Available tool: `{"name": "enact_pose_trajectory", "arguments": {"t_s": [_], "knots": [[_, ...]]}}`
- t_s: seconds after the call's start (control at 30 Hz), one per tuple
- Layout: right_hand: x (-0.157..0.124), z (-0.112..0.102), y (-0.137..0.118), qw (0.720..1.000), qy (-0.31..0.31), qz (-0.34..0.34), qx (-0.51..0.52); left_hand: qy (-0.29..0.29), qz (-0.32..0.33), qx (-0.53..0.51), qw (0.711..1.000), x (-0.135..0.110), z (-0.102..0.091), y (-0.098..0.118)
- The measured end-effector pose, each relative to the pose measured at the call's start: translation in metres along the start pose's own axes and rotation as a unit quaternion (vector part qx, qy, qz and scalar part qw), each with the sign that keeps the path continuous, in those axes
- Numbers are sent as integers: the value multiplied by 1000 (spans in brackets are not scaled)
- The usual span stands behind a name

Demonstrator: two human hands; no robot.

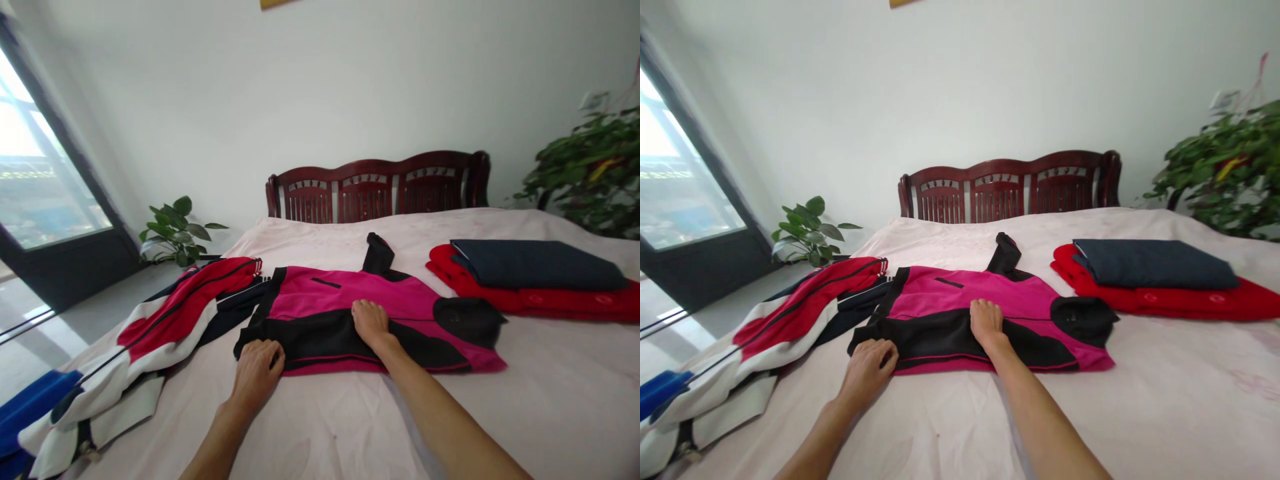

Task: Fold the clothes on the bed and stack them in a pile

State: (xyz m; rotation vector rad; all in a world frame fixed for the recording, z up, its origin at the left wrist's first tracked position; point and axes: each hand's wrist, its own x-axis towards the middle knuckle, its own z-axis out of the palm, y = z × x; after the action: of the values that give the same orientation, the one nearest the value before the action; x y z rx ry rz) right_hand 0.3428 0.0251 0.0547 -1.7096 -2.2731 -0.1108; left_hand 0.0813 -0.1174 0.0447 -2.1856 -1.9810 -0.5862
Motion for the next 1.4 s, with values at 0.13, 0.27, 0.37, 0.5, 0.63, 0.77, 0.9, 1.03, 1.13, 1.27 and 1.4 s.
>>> {"name": "enact_pose_trajectory", "arguments": {"t_s": [0.13, 0.27, 0.37, 0.5, 0.63, 0.77, 0.9, 1.03, 1.13, 1.27, 1.4], "knots": [[-24, 2, 3, 997, 27, -69, 6, -5, -21, -2, 1000, 0, 0, 2], [-53, 14, 28, 988, 28, -153, 0, -3, -35, 15, 999, 0, 3, 0], [-65, 19, 59, 992, 31, -125, -17, -4, -22, 55, 998, 1, 7, -2], [-73, 14, 109, 996, 38, -68, -40, 0, -24, 90, 996, 0, 11, -2], [-81, 3, 153, 996, 55, -38, -66, 14, -39, 93, 995, 0, 15, -2], [-85, -10, 170, 995, 45, -32, -80, 35, -51, 101, 993, 1, 16, -2], [-99, -26, 167, 994, 96, -39, -30, 68, -31, 94, 993, -4, 9, -11], [-129, -32, 167, 982, 69, -173, 25, 31, 60, 43, 997, -17, -3, -31], [-140, -26, 170, 978, 56, -200, 6, -7, 85, 28, 996, -24, -8, -41], [-128, -27, 162, 978, 68, -193, -30, -3, 56, 36, 998, -18, -7, -41], [-119, -44, 153, 977, 75, -192, -52, 17, 38, 57, 997, -8, -9, -36]]}}
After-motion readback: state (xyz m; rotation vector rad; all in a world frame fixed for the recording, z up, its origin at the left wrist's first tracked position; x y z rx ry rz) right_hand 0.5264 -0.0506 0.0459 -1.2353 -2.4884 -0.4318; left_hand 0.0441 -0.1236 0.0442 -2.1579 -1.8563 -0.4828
